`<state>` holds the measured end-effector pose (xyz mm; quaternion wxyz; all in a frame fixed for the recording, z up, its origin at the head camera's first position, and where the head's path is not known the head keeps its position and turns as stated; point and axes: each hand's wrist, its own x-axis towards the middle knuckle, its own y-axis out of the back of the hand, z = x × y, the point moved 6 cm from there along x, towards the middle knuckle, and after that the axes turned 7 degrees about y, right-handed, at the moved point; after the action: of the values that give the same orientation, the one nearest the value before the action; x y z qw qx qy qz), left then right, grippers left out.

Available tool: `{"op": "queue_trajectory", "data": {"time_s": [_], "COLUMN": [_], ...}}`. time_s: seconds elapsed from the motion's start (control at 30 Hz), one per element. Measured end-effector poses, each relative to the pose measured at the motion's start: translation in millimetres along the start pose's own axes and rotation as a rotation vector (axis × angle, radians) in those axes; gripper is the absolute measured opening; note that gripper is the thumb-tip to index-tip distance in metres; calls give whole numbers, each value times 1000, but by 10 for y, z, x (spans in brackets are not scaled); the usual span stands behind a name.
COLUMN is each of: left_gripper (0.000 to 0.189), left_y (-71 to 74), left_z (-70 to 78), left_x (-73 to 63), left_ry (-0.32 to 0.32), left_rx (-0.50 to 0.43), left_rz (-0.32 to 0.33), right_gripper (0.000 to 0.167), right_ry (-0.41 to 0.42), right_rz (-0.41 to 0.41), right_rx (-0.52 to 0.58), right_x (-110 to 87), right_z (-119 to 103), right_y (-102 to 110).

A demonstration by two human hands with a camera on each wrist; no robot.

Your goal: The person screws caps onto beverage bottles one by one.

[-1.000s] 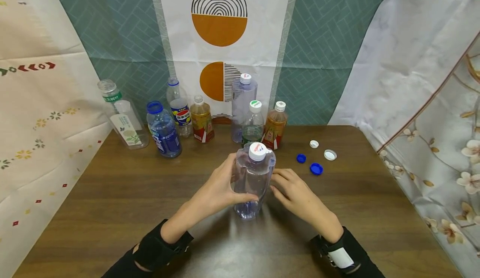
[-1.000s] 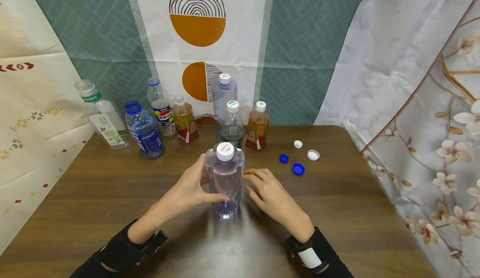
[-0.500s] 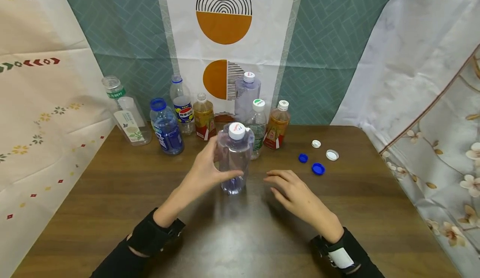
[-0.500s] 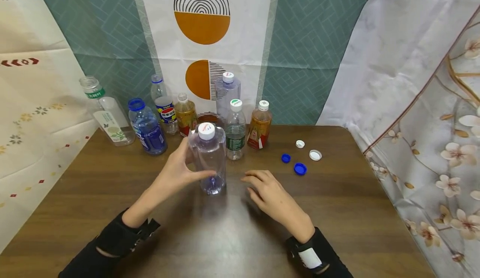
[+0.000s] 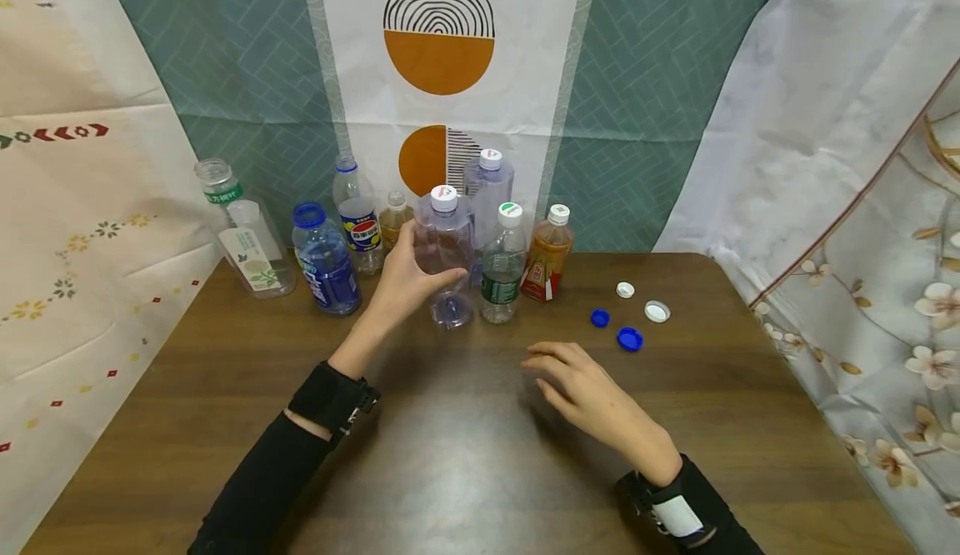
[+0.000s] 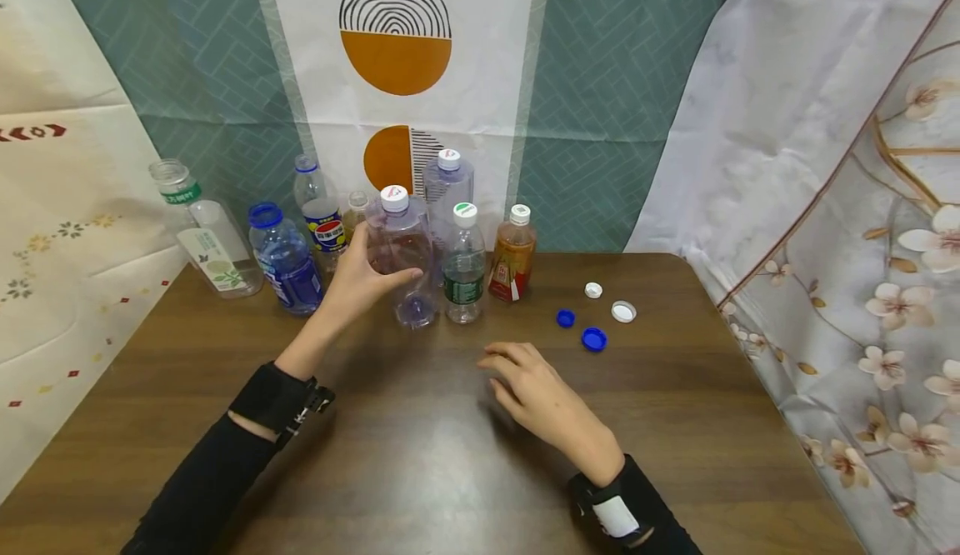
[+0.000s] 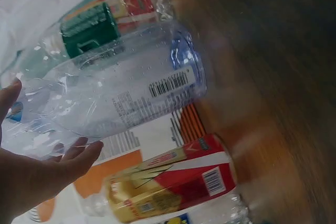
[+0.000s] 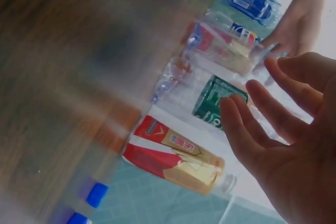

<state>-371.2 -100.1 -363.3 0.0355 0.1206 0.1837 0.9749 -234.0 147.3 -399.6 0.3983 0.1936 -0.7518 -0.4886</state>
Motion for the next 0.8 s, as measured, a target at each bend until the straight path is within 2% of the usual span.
{"op": "queue_trajectory", "data": {"time_s": [0.13,0.3,0.57,0.8], "left_gripper": [94,95,97,113], "left_y": [-57,-107,-158,-149], "left_z": [-41,-45,-55,-160], "left_x": [141,220,248,152], "left_ry": [24,48,68,83], "left_rx": [21,28,34,83], "left_rz": [-2,-17,-53,-81], "right_gripper": [27,26,26,27], "right_ry": [-5,-11,6,18], "right_rz": [-10,-25,-17,-24], "right_rx": [2,8,7,26], "right_x": [-4,-6,-5,3], "right_z": [-3,1,-12,-43], "right_y": [3,13,9,-5]}}
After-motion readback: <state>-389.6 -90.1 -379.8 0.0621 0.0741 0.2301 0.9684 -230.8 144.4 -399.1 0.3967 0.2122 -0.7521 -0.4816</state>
